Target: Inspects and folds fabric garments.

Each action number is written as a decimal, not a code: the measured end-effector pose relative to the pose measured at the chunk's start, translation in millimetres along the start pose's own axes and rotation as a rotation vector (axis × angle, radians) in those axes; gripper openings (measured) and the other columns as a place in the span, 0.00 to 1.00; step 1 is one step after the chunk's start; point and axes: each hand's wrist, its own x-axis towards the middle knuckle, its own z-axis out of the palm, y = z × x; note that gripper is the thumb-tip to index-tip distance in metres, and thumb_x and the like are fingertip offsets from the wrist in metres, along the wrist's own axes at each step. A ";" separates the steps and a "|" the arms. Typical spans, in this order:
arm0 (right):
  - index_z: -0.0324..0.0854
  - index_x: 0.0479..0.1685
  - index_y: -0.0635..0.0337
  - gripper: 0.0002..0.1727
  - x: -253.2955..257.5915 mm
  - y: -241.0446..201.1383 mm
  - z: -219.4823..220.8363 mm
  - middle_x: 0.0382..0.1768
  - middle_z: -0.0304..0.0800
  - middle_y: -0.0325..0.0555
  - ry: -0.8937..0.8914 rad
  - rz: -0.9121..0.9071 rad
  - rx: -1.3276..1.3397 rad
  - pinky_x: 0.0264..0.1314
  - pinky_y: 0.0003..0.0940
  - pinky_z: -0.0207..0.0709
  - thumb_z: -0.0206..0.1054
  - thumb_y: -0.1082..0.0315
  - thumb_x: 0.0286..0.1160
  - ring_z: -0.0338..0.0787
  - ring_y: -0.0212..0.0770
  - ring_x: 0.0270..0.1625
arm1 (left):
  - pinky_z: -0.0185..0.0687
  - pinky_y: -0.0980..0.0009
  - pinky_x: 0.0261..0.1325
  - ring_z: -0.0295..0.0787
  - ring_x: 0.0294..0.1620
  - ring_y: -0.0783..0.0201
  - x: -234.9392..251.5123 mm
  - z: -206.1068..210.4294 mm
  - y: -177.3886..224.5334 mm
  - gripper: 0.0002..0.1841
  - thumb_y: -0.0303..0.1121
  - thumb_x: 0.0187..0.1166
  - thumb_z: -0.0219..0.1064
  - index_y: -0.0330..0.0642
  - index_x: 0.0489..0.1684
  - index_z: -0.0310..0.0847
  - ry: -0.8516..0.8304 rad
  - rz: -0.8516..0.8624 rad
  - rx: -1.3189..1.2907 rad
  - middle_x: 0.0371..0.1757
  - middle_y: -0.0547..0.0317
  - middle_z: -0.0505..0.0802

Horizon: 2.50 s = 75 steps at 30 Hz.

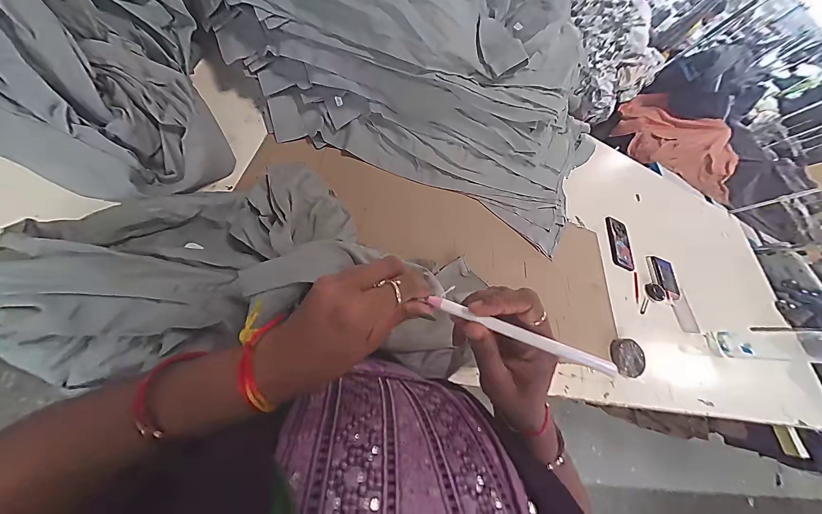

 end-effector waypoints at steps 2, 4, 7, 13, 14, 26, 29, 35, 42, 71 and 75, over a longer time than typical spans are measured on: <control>0.82 0.57 0.46 0.08 -1.6 -0.8 0.7 0.52 0.91 0.21 0.003 -0.005 -0.004 0.46 0.11 0.84 0.65 0.63 0.85 0.89 0.13 0.46 | 0.75 0.88 0.46 0.87 0.39 0.73 -0.5 -0.1 -0.3 0.14 0.36 0.88 0.60 0.38 0.38 0.89 0.008 0.031 0.040 0.35 0.53 0.93; 0.82 0.55 0.49 0.07 -1.9 0.6 0.9 0.51 0.91 0.23 -0.004 -0.020 -0.013 0.44 0.10 0.83 0.66 0.65 0.85 0.88 0.13 0.45 | 0.76 0.86 0.44 0.87 0.37 0.71 -2.5 1.4 -1.8 0.13 0.33 0.87 0.61 0.37 0.36 0.89 0.023 0.061 0.073 0.34 0.52 0.92; 0.79 0.43 0.54 0.03 2.4 4.1 2.3 0.37 0.89 0.25 -0.015 -0.018 -0.105 0.37 0.08 0.80 0.66 0.66 0.83 0.85 0.11 0.36 | 0.78 0.82 0.39 0.87 0.34 0.67 -6.0 5.8 -6.5 0.12 0.29 0.85 0.61 0.36 0.34 0.89 0.020 0.099 0.132 0.32 0.50 0.92; 0.82 0.19 0.35 0.25 21.9 22.1 3.8 0.17 0.85 0.18 0.292 0.242 0.231 0.19 0.11 0.70 0.52 0.44 0.88 0.79 0.13 0.17 | 0.77 0.75 0.29 0.85 0.28 0.60 -4.2 17.6 -15.8 0.15 0.35 0.88 0.59 0.36 0.33 0.85 0.001 0.266 0.259 0.30 0.49 0.89; 0.87 0.30 0.32 0.23 21.7 24.7 -1.2 0.28 0.91 0.16 0.300 0.153 0.177 0.29 0.12 0.77 0.51 0.41 0.88 0.85 0.13 0.27 | 0.78 0.74 0.28 0.86 0.28 0.59 -3.0 20.4 -23.0 0.16 0.36 0.88 0.59 0.36 0.32 0.85 0.025 0.292 0.287 0.30 0.48 0.89; 0.85 0.54 0.74 0.28 -30.8 91.5 47.1 0.54 0.86 0.81 -0.175 -0.098 -0.883 0.58 0.60 0.82 0.80 0.60 0.57 0.89 0.77 0.54 | 0.80 0.68 0.48 0.81 0.42 0.66 16.9 43.2 -68.9 0.17 0.37 0.95 0.48 0.31 0.67 0.67 0.376 -1.450 -0.771 0.47 0.50 0.81; 0.76 0.60 0.85 0.36 -7.8 102.0 42.3 0.57 0.83 0.82 -0.092 0.045 -0.787 0.63 0.62 0.79 0.78 0.67 0.50 0.85 0.77 0.60 | 0.83 0.67 0.51 0.84 0.47 0.64 24.7 36.1 -58.6 0.18 0.38 0.96 0.43 0.37 0.71 0.67 0.523 -1.494 -0.968 0.51 0.51 0.84; 0.90 0.37 0.72 0.08 22.5 93.3 23.8 0.34 0.94 0.60 0.069 -0.221 -0.688 0.48 0.42 0.84 0.67 0.76 0.66 0.92 0.53 0.39 | 0.77 0.60 0.69 0.81 0.66 0.59 23.9 30.4 -58.1 0.25 0.38 0.96 0.46 0.32 0.84 0.53 0.762 -1.214 -0.840 0.70 0.43 0.79; 0.92 0.35 0.64 0.12 37.4 41.8 -4.1 0.36 0.95 0.50 0.062 -0.205 -0.568 0.59 0.27 0.75 0.64 0.67 0.73 0.88 0.37 0.47 | 0.80 0.61 0.69 0.91 0.58 0.55 14.1 8.0 -55.5 0.17 0.43 0.78 0.68 0.34 0.38 0.91 -0.153 -0.028 -0.122 0.46 0.48 0.96; 0.75 0.46 0.51 0.14 21.4 27.4 -3.1 0.42 0.79 0.17 -0.365 0.098 0.230 0.56 0.11 0.73 0.51 0.54 0.93 0.77 0.07 0.50 | 0.77 0.83 0.58 0.85 0.52 0.66 4.0 -15.0 0.3 0.09 0.33 0.91 0.54 0.40 0.46 0.76 -0.285 0.182 -0.177 0.46 0.50 0.86; 0.72 0.49 0.57 0.14 18.2 32.1 3.2 0.40 0.79 0.21 -0.413 0.123 0.285 0.56 0.13 0.72 0.51 0.56 0.93 0.77 0.09 0.48 | 0.72 0.88 0.57 0.80 0.48 0.74 -0.8 -12.9 -4.0 0.12 0.39 0.89 0.58 0.38 0.44 0.70 -0.224 0.067 -0.259 0.42 0.52 0.82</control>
